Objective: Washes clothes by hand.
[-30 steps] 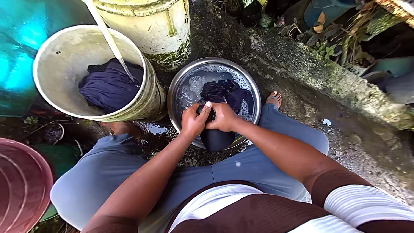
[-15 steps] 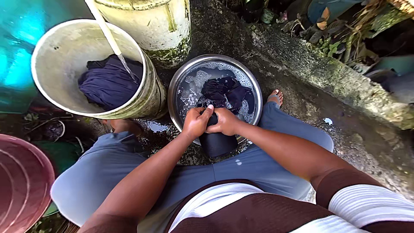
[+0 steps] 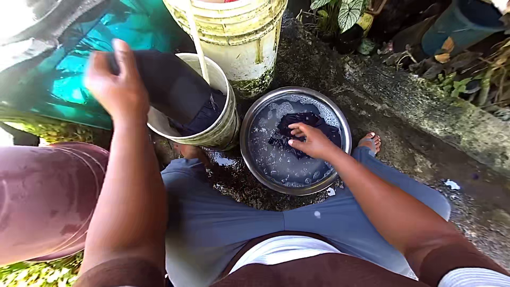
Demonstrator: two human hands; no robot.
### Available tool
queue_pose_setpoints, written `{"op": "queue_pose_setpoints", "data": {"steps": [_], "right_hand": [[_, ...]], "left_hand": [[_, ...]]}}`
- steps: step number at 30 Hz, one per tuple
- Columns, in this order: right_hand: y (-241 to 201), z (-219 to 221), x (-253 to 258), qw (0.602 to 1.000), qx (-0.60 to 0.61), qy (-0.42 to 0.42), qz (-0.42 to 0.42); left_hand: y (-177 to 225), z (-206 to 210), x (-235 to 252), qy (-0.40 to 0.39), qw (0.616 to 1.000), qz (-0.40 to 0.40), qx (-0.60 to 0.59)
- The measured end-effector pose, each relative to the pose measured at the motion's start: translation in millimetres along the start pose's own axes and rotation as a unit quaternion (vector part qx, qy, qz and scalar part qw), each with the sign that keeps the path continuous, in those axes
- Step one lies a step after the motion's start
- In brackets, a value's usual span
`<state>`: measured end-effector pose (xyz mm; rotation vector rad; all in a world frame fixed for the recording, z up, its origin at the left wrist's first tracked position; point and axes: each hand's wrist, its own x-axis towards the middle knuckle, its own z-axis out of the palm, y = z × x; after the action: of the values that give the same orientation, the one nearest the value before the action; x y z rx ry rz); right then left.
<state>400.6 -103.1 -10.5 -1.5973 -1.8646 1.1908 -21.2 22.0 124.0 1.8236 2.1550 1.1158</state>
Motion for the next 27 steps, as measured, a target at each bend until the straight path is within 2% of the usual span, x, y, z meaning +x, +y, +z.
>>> {"op": "queue_pose_setpoints", "data": {"steps": [2, 4, 5, 7, 12, 17, 19, 22, 24, 27], "right_hand": [[1, 8, -1, 0.999, -0.038, -0.014, -0.015], [1, 8, 0, 0.998, -0.059, -0.021, -0.018], [2, 7, 1, 0.998, -0.065, -0.022, -0.015], [8, 4, 3, 0.997, -0.068, -0.028, -0.006], [11, -3, 8, 0.994, -0.094, -0.047, -0.006], [16, -23, 6, 0.991, -0.131, -0.007, 0.007], [23, -37, 5, 0.989, -0.142, 0.037, 0.025], [39, -59, -2, 0.982, -0.151, 0.089, 0.076], [49, -67, -7, 0.977, -0.153, 0.096, 0.113], [65, -63, -8, 0.971, -0.157, 0.081, 0.159]], "left_hand": [[-16, 24, -13, -0.164, 0.983, -0.004, 0.084], [-54, 63, -24, -0.309, 0.937, 0.003, 0.163], [-63, 79, -27, -0.350, 0.914, -0.009, 0.204], [-67, 95, -30, -0.353, 0.902, -0.023, 0.246], [-71, 95, -29, -0.326, 0.909, -0.054, 0.255], [-72, 106, -37, -0.324, 0.903, -0.086, 0.269], [-82, 106, -33, -0.329, 0.904, -0.063, 0.266], [-90, 92, -21, -0.321, 0.919, 0.037, 0.227], [-52, 66, -35, -0.319, 0.922, 0.089, 0.199], [7, 32, -81, -0.369, 0.914, 0.103, 0.134]]}}
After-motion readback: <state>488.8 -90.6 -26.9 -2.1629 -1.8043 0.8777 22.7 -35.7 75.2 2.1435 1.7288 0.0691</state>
